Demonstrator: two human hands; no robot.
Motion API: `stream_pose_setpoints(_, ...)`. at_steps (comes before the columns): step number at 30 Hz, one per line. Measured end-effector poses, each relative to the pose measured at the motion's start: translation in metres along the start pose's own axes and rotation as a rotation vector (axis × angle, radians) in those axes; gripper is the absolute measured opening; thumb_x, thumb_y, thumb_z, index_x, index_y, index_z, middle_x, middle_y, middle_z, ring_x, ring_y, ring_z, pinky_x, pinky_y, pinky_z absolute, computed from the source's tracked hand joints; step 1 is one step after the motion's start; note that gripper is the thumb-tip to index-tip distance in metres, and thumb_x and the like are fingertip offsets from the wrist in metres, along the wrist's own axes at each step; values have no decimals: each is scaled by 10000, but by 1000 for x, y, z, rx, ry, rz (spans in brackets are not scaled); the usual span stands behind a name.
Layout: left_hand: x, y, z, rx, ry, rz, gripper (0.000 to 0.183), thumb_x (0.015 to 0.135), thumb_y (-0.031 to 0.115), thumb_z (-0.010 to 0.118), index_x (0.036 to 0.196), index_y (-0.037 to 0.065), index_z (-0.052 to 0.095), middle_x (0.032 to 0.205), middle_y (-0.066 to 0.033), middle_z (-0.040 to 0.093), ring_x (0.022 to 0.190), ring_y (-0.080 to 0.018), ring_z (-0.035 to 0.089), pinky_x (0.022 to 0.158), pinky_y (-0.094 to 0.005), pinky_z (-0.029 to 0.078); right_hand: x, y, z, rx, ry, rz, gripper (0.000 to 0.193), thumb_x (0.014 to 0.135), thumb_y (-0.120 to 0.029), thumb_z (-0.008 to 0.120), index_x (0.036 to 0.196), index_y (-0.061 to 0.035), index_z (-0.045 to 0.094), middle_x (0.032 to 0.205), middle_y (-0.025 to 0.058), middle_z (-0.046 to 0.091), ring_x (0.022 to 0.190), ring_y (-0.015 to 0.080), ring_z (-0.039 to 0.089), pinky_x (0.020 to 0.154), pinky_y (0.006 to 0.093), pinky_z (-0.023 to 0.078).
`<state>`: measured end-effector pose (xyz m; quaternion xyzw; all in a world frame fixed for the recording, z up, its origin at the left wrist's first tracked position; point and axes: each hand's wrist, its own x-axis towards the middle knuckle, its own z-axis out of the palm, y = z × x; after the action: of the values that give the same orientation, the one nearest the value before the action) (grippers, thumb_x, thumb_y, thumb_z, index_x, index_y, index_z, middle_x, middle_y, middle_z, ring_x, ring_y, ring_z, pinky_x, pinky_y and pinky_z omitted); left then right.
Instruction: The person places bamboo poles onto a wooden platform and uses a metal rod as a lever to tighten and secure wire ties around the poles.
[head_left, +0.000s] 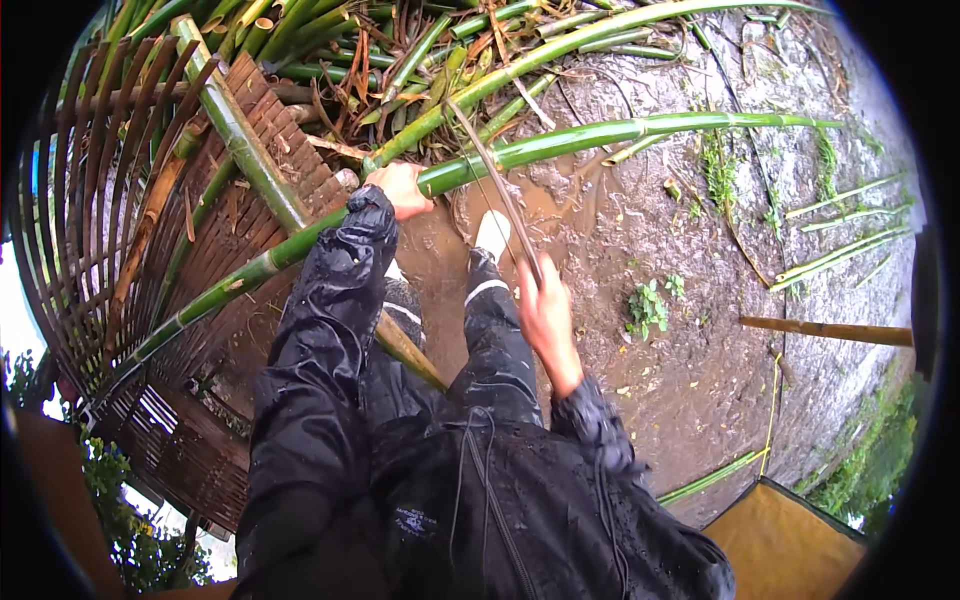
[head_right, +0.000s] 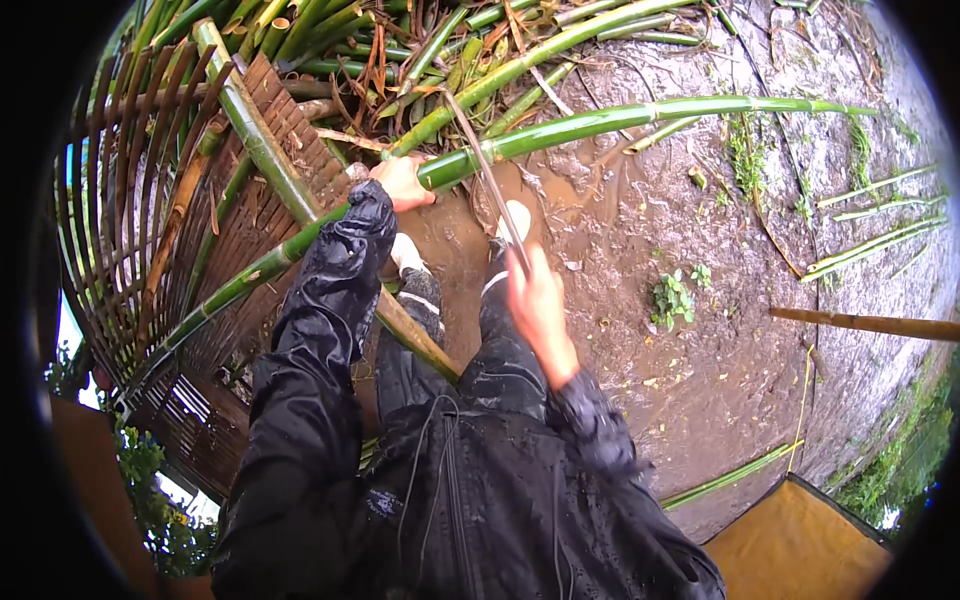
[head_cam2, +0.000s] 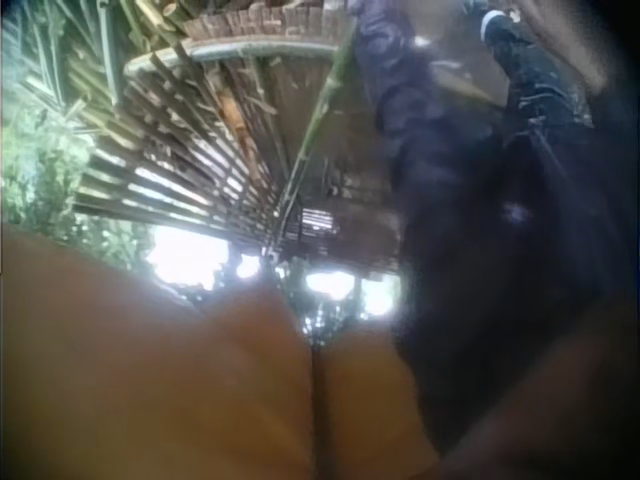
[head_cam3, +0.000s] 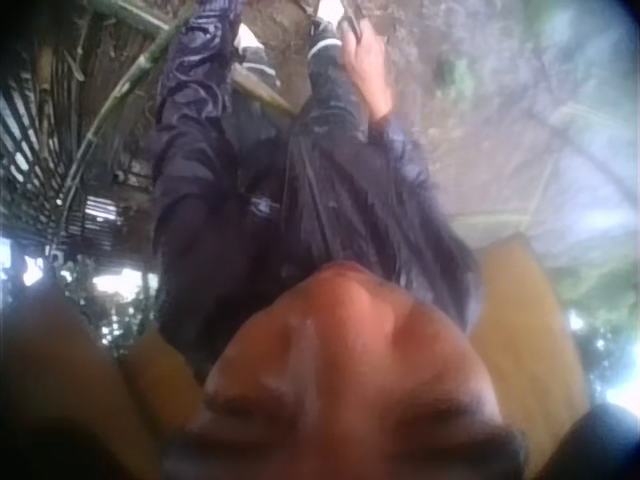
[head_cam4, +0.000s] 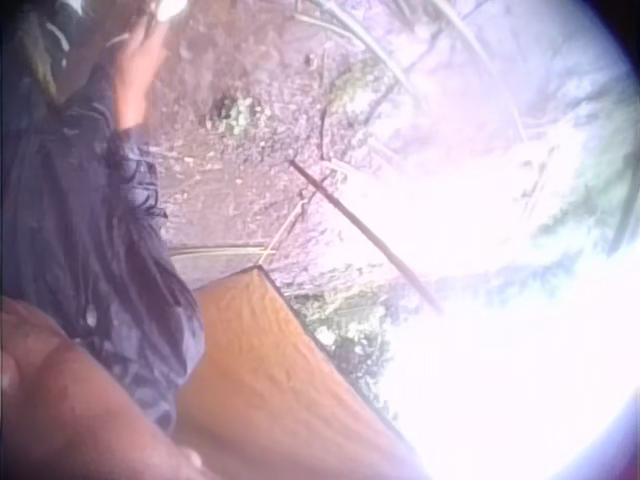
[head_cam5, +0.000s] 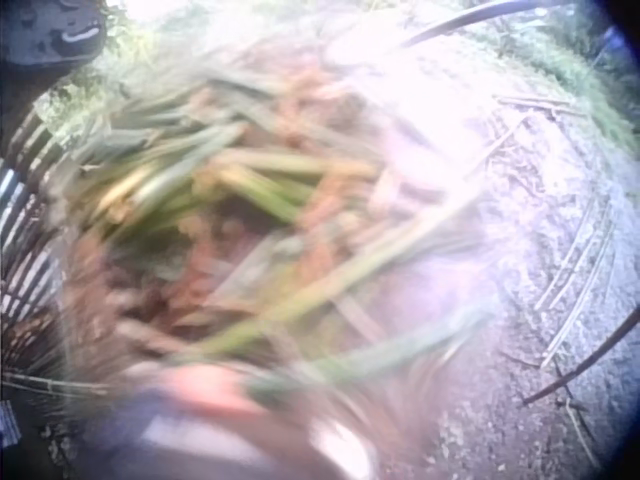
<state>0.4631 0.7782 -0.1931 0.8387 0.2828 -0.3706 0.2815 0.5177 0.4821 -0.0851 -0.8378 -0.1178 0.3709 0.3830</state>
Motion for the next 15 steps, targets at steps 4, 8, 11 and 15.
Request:
stream_pose_setpoints(4,1,4,-4,9,-20,20,577,691,358,768,1232,164,726,1075,-179,755,1023,-359,721,938,-447,567,-60,-9,-44,70,-14,118,201,1044,-179,565,1109,-4,637,710,163,603,624,260,598,602,418,481)
stream_pose_setpoints(8,17,17,4,27,-17,74,536,681,373,789,1107,59,711,991,-203,749,963,-370,727,874,-460,584,82,15,39,-12,149,-138,222,1051,-214,560,1129,-17,622,789,249,617,689,377,634,641,422,502)
stream_pose_setpoints(11,20,-7,15,95,31,145,539,672,390,799,1088,60,705,969,-197,750,933,-372,730,861,-455,586,86,19,63,127,161,-170,237,1042,-235,575,917,-36,548,679,219,611,634,417,633,573,472,484)
stream_pose_setpoints(15,1,11,9,145,61,48,596,660,390,821,1127,64,645,1055,-167,733,981,-373,709,886,-467,570,85,10,55,88,88,-35,232,1049,-259,569,1045,-28,582,754,237,636,733,436,675,639,475,494)
